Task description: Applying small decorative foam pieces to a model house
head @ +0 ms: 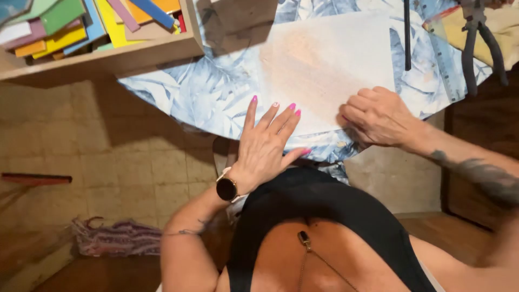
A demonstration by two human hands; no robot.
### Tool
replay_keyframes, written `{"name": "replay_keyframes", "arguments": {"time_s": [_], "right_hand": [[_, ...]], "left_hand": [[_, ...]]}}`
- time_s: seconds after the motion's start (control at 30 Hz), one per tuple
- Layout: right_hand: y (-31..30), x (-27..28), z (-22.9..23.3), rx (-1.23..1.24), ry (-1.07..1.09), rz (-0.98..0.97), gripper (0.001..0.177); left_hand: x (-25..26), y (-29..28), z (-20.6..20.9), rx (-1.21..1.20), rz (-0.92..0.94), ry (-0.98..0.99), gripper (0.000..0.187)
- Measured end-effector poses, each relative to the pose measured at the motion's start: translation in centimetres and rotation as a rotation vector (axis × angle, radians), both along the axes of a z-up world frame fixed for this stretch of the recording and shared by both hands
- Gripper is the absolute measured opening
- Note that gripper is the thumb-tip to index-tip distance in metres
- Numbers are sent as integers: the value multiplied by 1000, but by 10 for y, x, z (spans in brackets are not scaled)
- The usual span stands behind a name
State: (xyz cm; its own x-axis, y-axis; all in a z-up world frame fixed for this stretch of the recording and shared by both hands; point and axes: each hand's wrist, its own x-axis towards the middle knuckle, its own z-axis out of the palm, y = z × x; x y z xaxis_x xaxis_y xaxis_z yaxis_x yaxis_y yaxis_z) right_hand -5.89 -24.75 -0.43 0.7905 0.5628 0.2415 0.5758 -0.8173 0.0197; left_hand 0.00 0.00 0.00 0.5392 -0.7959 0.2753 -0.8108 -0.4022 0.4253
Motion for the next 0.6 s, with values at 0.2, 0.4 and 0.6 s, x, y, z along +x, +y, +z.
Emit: {"name": "replay_keyframes", "arguments": {"time_s": [0.2,0.4,0.6], "right_hand": [[61,15,-4,891,206,-256,27],[75,21,-5,1058,217,-323,27],[76,22,-5,1087,183,-353,28]], "left_hand": [[0,-28,4,-446,113,294,38],[4,-38,14,-636,132,494,31],[6,-37,18,-622,139,623,30]]}}
